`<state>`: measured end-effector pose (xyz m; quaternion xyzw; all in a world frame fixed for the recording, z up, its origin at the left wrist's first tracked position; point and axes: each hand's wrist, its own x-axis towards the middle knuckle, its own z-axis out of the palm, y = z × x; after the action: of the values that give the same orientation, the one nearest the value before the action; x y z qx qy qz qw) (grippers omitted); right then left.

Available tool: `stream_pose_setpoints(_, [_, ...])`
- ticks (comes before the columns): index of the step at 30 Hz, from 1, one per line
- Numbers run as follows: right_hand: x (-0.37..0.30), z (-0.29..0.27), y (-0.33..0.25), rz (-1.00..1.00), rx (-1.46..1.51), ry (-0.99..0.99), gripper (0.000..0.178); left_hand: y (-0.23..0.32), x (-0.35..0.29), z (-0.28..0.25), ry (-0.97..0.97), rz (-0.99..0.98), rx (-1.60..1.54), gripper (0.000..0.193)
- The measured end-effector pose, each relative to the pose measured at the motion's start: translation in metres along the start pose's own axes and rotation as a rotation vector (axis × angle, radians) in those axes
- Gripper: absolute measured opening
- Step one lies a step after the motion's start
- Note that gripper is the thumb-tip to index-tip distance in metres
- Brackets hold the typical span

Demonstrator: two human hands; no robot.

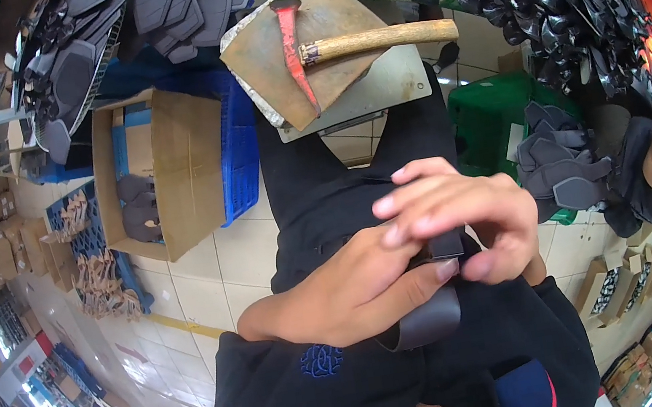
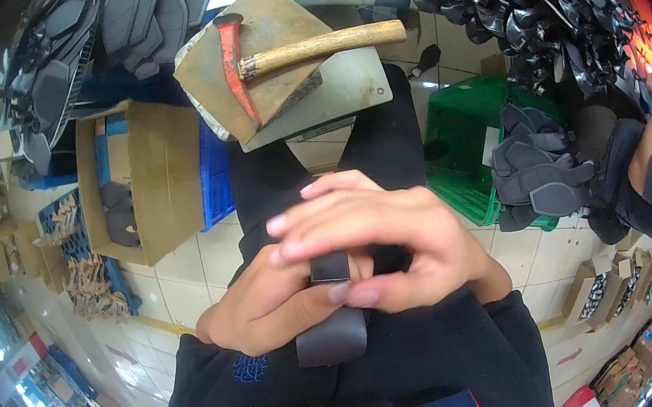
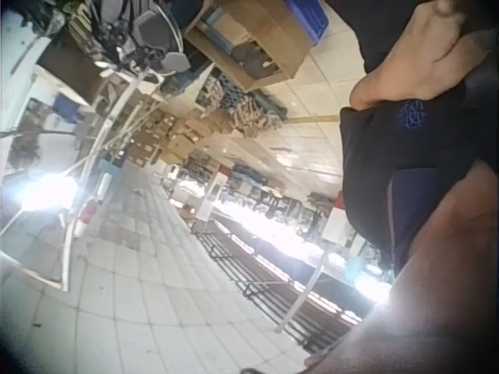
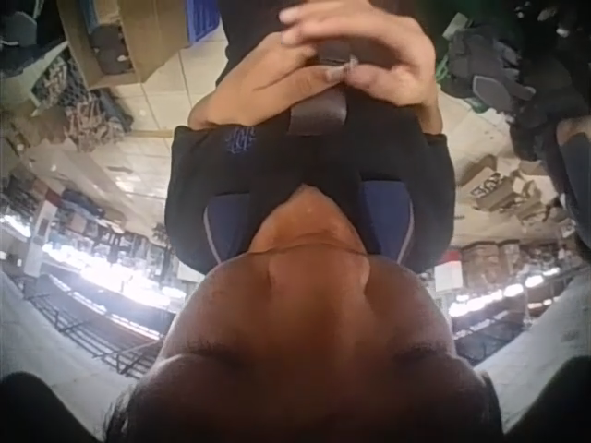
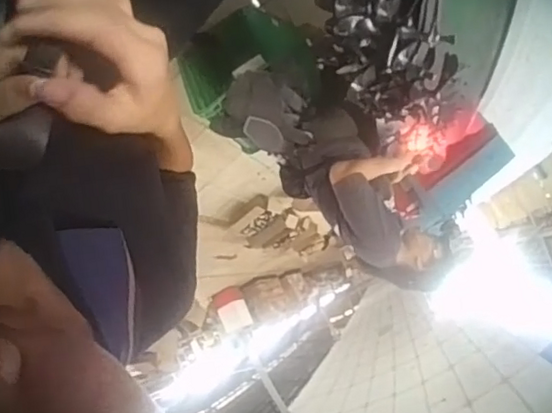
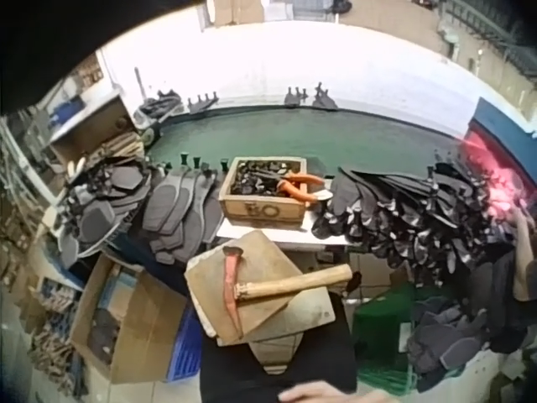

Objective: Assembling shoe components by hammering and using pliers to secure straps to the sole.

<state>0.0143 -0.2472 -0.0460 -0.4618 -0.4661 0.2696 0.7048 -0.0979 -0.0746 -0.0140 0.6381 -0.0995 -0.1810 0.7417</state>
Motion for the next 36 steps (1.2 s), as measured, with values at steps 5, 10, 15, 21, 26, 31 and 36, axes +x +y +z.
stream_pose_setpoints(5, [0.009, 0.0, -0.022, -0.061, -0.389, -0.018, 0.023, 0.003, 0.01, 0.002, 0.047, 0.125, 0.093, 0.031])
stream_pose_setpoints(10, [0.011, 0.006, -0.014, -0.059, -0.433, 0.202, 0.013, 0.005, 0.018, -0.004, 0.072, -0.088, 0.078, 0.031])
stream_pose_setpoints(15, [0.007, 0.003, -0.005, 0.12, -0.374, 0.232, 0.018, -0.02, 0.021, -0.005, 0.193, -0.271, -0.352, 0.043])
stream_pose_setpoints(21, [-0.009, -0.035, 0.01, 0.172, -0.724, 0.566, 0.027, -0.05, 0.008, -0.016, 0.199, -0.094, -0.422, 0.057])
stream_pose_setpoints(26, [0.015, -0.081, -0.004, 0.056, -0.915, 0.707, 0.04, -0.014, -0.003, -0.087, 0.722, -0.034, 0.088, 0.045])
stream_pose_setpoints(31, [0.016, -0.207, -0.062, 0.091, -1.435, 1.249, 0.03, 0.013, 0.021, -0.258, 1.037, 0.297, 0.273, 0.054])
stream_pose_setpoints(36, [0.005, -0.304, -0.078, 0.695, -2.114, 1.086, 0.034, 0.009, 0.063, -0.329, 1.393, 0.13, 1.588, 0.052])
